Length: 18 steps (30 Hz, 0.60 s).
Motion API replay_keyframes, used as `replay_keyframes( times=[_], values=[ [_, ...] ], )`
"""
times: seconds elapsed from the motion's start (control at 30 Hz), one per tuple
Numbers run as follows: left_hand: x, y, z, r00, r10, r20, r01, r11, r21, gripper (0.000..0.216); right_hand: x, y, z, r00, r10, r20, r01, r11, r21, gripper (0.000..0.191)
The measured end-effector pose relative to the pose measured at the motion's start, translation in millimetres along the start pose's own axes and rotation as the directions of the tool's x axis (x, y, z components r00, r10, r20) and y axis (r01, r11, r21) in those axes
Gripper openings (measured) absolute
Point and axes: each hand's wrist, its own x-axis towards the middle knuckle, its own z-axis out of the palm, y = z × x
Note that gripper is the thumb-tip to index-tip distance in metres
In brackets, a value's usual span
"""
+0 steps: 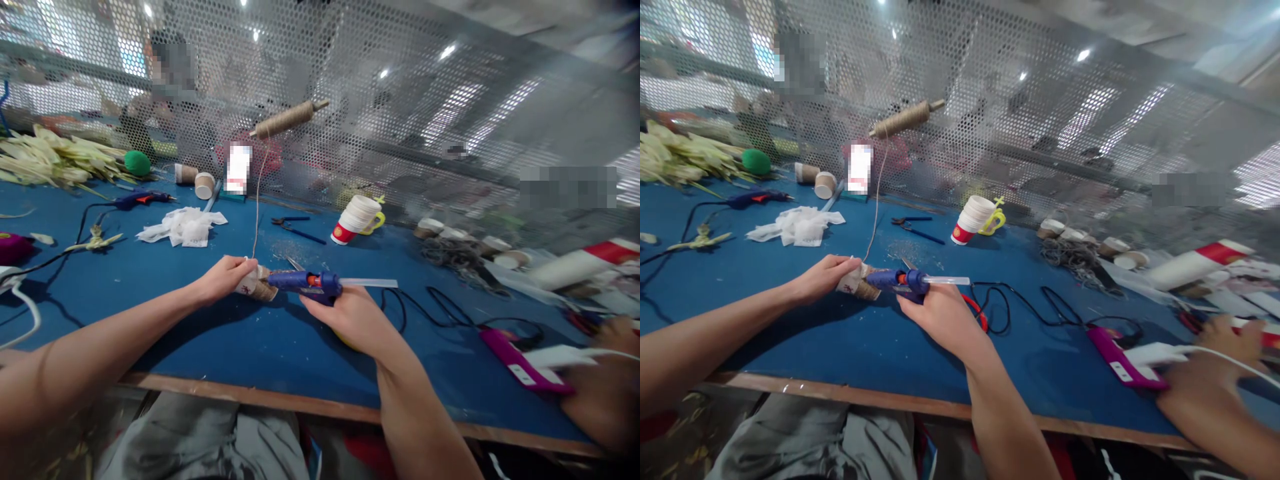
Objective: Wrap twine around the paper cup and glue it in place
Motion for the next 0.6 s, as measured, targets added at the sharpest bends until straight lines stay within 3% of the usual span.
replay_keyframes(
  times=[0.23, 0.6],
  values=[
    [-0.9, 0.8, -0.3, 1.000, 0.020, -0.020, -0.020, 1.000, 0.009, 0.043, 0.9, 1.8, 1.8, 0.999, 0.030, -0.025, -0.031, 0.999, -0.036, 0.020],
    [0.2, 0.6, 0.5, 1.000, -0.006, 0.020, 0.005, 1.000, 0.022, 0.047, -2.0, 1.7, 0.8, 0.998, -0.059, -0.018, 0.059, 0.998, -0.008, 0.018]
  ],
)
